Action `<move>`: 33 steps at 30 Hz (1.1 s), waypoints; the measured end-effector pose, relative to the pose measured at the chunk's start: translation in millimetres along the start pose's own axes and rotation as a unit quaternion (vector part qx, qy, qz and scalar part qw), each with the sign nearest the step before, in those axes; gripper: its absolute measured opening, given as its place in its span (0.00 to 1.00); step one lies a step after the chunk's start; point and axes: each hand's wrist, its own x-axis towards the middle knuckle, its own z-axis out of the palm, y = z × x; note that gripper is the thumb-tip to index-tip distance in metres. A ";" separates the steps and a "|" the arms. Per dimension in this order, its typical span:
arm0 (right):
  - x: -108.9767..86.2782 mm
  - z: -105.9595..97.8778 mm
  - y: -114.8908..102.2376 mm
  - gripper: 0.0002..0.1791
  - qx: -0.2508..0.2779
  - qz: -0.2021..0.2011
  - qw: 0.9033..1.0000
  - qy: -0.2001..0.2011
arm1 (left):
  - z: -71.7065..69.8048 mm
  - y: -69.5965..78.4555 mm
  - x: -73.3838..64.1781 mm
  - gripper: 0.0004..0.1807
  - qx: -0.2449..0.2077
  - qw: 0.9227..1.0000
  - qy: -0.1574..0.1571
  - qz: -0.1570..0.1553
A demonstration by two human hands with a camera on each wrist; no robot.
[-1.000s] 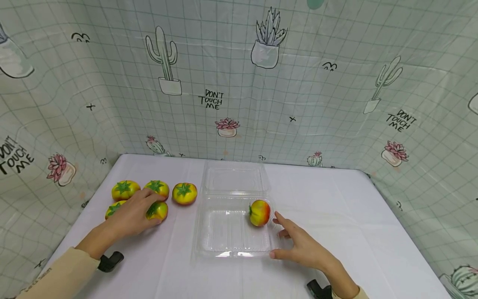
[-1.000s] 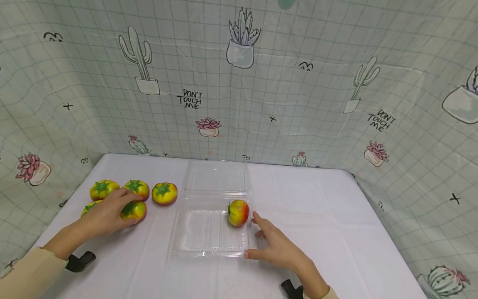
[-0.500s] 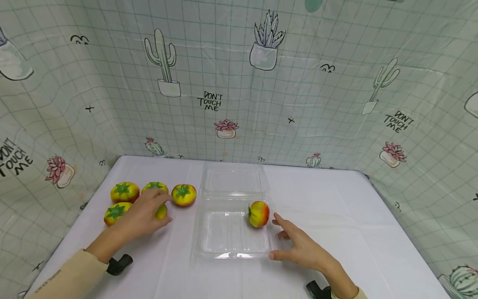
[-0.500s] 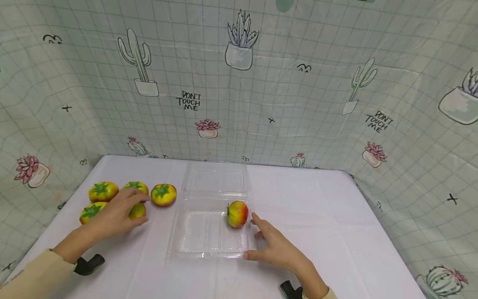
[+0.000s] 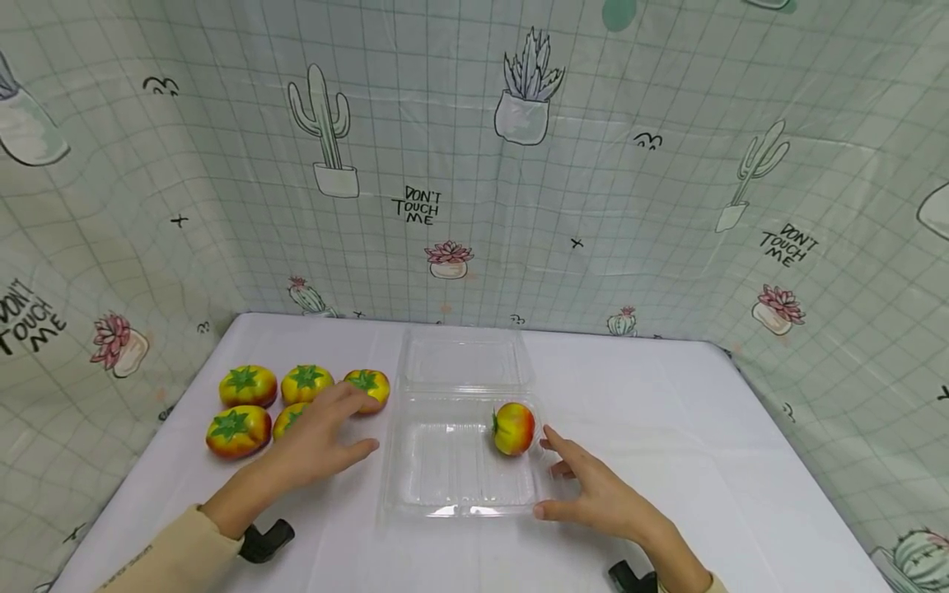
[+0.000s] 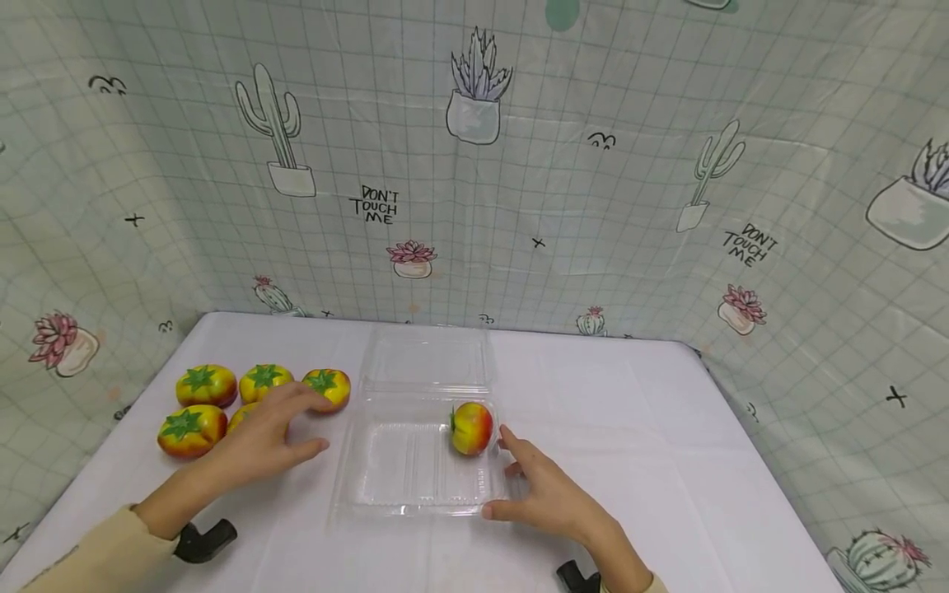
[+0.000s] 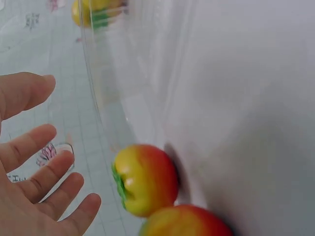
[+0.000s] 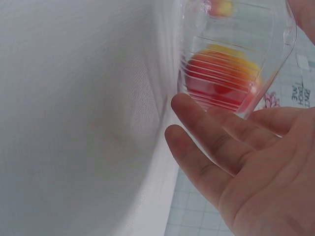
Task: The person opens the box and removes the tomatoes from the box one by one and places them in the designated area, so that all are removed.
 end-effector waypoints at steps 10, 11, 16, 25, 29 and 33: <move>-3.0 2.4 0.8 0.56 -0.006 0.003 1.000 -0.004 | 17.8 14.4 8.7 0.22 -0.027 0.999 -0.012 0.013; -2.8 2.4 0.8 0.56 -0.006 0.002 1.000 -0.005 | 19.0 15.7 10.1 0.22 -0.034 0.999 -0.013 0.016; -1.1 1.4 -0.8 0.56 -0.011 -0.009 1.000 0.003 | 23.8 24.1 19.1 0.22 -0.056 0.998 -0.017 0.033; -2.2 1.1 -1.0 0.56 -0.001 0.003 1.000 -0.002 | 32.6 38.7 32.8 0.22 -0.069 0.996 -0.047 0.044; -2.2 1.1 -0.8 0.56 -0.001 -0.001 1.000 -0.002 | 34.7 42.2 37.4 0.22 -0.071 0.995 -0.058 0.041; -0.9 0.2 -0.8 0.56 0.001 -0.010 1.000 0.004 | 35.7 46.9 44.8 0.22 -0.092 0.993 -0.067 0.043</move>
